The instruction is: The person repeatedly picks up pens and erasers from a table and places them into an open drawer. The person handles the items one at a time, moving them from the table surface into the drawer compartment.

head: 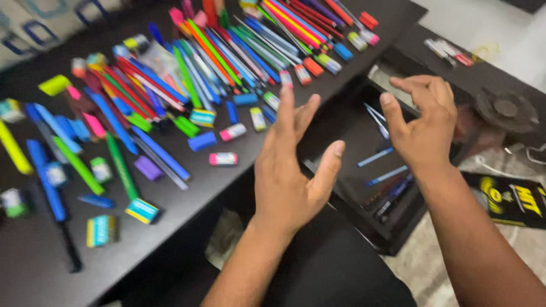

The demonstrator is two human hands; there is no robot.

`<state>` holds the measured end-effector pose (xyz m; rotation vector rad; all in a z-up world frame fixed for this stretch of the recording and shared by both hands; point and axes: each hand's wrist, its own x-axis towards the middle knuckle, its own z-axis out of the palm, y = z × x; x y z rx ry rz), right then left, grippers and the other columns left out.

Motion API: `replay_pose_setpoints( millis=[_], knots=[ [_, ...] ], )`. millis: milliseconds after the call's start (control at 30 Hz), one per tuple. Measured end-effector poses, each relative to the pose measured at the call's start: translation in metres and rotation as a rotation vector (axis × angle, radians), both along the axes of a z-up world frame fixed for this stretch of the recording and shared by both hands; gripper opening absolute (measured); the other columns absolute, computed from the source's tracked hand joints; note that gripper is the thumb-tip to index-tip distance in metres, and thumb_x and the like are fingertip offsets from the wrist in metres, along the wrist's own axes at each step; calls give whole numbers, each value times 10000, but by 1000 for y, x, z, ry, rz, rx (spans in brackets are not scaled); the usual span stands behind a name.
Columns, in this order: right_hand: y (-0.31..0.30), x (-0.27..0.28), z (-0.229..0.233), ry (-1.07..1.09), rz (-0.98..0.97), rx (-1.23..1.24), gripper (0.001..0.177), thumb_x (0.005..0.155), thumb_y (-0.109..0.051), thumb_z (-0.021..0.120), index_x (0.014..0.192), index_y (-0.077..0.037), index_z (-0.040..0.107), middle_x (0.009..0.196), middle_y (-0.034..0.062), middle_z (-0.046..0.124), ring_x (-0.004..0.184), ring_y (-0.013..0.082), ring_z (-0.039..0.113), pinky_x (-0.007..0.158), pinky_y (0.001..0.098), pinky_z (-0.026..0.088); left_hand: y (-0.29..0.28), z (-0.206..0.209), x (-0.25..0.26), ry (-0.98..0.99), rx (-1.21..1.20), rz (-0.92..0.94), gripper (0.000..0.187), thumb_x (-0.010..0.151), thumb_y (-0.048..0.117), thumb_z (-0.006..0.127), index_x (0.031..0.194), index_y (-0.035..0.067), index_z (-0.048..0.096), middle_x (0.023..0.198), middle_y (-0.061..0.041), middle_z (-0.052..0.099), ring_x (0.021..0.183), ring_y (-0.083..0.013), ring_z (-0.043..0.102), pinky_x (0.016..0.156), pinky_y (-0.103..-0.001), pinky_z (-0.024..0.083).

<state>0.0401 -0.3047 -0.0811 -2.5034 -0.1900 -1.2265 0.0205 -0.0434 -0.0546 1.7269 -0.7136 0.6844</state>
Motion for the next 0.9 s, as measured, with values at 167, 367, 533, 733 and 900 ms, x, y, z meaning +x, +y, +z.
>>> replay_pose_setpoints(
  millis=[167, 367, 533, 733, 900],
  knots=[
    [-43, -8, -41, 61, -58, -11, 170, 1072, -183, 760, 1153, -34, 755, 1105, 163, 689, 1120, 346, 642, 993, 438, 502, -32, -34, 0, -16, 237, -80, 825, 991, 260, 724, 1596, -48, 257, 1444, -206, 635, 1322, -369, 613, 1152, -429, 453],
    [-79, -6, -117, 449, 44, 79, 241, 999, -188, 660, 1168, -43, 752, 1026, 203, 723, 970, 381, 690, 895, 449, 537, -65, -81, -4, 469, 84, -287, 503, 1114, 296, 443, 1512, -7, 494, 1405, -180, 667, 1325, -345, 632, 1138, -414, 456],
    [-90, -9, -154, 702, -21, 53, 297, 918, -207, 683, 1186, -99, 753, 974, 192, 732, 928, 389, 691, 866, 477, 537, -76, -118, 5, 467, 96, -282, 461, 1131, 383, 380, 1292, 36, 638, 1592, -203, 449, 1346, -354, 610, 1137, -393, 451],
    [-78, -10, -166, 895, -51, -12, 345, 795, -158, 770, 1137, -118, 740, 961, 150, 716, 949, 376, 680, 851, 480, 537, -77, -154, 14, 729, -130, -502, 783, 1105, 546, 274, 1665, 23, 111, 1723, -174, 139, 1530, -327, 405, 1188, -406, 405],
    [-75, -10, -164, 922, -26, -114, 226, 761, -172, 817, 982, -144, 772, 992, 123, 700, 1032, 345, 666, 903, 447, 538, -77, -173, 29, 842, -265, -532, 867, 1072, 597, 280, 1654, 19, -1, 1760, -179, 39, 1555, -304, 336, 1181, -421, 394]
  ],
)
